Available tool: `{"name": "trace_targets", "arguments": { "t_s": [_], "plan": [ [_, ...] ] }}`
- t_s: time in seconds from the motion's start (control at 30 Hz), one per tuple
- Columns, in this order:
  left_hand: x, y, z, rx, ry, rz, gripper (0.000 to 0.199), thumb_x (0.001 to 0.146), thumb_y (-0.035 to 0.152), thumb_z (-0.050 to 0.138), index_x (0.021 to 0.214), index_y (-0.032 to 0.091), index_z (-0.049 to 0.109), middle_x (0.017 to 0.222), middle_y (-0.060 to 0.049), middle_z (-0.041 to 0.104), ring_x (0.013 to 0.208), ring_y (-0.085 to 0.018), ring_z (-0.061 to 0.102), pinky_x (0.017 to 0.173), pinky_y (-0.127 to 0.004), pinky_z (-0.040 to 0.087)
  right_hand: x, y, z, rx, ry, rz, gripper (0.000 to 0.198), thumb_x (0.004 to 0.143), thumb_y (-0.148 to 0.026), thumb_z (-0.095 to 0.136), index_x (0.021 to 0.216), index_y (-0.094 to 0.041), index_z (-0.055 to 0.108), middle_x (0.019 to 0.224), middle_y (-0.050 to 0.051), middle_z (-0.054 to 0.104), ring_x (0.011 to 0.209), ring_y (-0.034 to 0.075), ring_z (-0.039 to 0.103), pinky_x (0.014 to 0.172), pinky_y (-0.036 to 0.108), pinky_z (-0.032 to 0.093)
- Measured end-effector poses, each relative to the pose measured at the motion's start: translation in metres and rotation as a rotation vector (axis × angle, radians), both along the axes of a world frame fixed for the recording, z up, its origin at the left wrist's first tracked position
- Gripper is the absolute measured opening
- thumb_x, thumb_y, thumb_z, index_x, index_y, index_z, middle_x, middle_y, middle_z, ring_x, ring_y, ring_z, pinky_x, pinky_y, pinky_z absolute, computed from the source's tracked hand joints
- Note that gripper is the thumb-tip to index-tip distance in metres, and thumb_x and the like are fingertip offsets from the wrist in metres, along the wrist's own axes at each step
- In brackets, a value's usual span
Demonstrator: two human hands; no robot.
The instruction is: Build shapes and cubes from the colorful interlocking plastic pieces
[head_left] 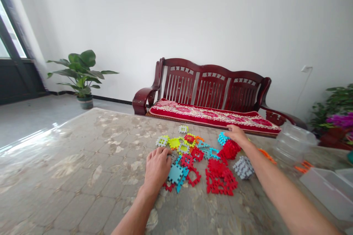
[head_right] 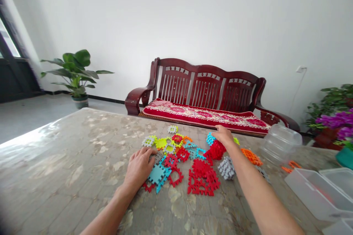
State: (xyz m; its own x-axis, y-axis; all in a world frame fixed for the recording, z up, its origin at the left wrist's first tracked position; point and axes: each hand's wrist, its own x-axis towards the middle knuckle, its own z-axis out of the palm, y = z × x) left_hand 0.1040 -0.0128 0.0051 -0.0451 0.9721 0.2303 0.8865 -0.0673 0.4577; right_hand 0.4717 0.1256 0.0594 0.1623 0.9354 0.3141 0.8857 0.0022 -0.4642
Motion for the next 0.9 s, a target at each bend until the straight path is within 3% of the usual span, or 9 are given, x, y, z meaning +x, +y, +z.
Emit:
{"name": "trace_targets", "arguments": {
  "t_s": [0.17, 0.27, 0.4, 0.57, 0.9],
  "plan": [
    [-0.001, 0.000, 0.000, 0.006, -0.007, -0.007, 0.027, 0.089, 0.022, 0.048, 0.105, 0.028, 0.068, 0.119, -0.003, 0.066, 0.115, -0.021, 0.056, 0.103, -0.038, 0.034, -0.055, -0.018, 0.005, -0.050, 0.010, 0.173, 0.042, 0.077, -0.021, 0.062, 0.119, -0.016, 0.067, 0.122, 0.010, 0.070, 0.113, 0.022, 0.064, 0.100, 0.032, 0.046],
    [0.000, 0.000, 0.001, 0.008, -0.005, -0.009, 0.027, 0.089, 0.021, 0.047, 0.104, 0.028, 0.068, 0.118, -0.003, 0.066, 0.114, -0.021, 0.056, 0.102, -0.037, 0.034, -0.097, -0.045, -0.007, -0.091, 0.010, 0.318, 0.038, 0.078, -0.020, 0.061, 0.115, -0.020, 0.070, 0.118, 0.005, 0.072, 0.110, 0.020, 0.065, 0.099, 0.030, 0.046],
    [0.000, -0.001, 0.001, 0.012, 0.010, -0.001, 0.026, 0.088, 0.022, 0.049, 0.105, 0.028, 0.068, 0.118, -0.004, 0.066, 0.113, -0.022, 0.057, 0.101, -0.038, 0.035, -0.136, -0.094, -0.026, -0.127, -0.101, 0.477, 0.040, 0.079, -0.027, 0.064, 0.119, -0.021, 0.068, 0.123, 0.007, 0.068, 0.118, 0.026, 0.058, 0.104, 0.039, 0.041],
    [0.001, 0.000, -0.001, 0.022, 0.018, -0.002, 0.026, 0.088, 0.022, 0.049, 0.105, 0.028, 0.068, 0.118, -0.003, 0.066, 0.113, -0.022, 0.057, 0.101, -0.039, 0.036, -0.150, -0.130, -0.034, -0.107, -0.148, 0.522, 0.042, 0.083, -0.030, 0.065, 0.125, -0.021, 0.065, 0.132, 0.009, 0.063, 0.124, 0.026, 0.053, 0.107, 0.040, 0.039],
    [0.000, 0.001, -0.002, 0.024, 0.000, -0.011, 0.027, 0.089, 0.022, 0.047, 0.106, 0.028, 0.068, 0.118, -0.004, 0.066, 0.115, -0.024, 0.057, 0.103, -0.041, 0.036, -0.154, -0.147, -0.046, 0.063, -0.292, 0.479, 0.027, 0.091, -0.019, 0.057, 0.116, -0.022, 0.066, 0.117, 0.007, 0.068, 0.112, 0.024, 0.058, 0.098, 0.037, 0.043]
  ]
}}
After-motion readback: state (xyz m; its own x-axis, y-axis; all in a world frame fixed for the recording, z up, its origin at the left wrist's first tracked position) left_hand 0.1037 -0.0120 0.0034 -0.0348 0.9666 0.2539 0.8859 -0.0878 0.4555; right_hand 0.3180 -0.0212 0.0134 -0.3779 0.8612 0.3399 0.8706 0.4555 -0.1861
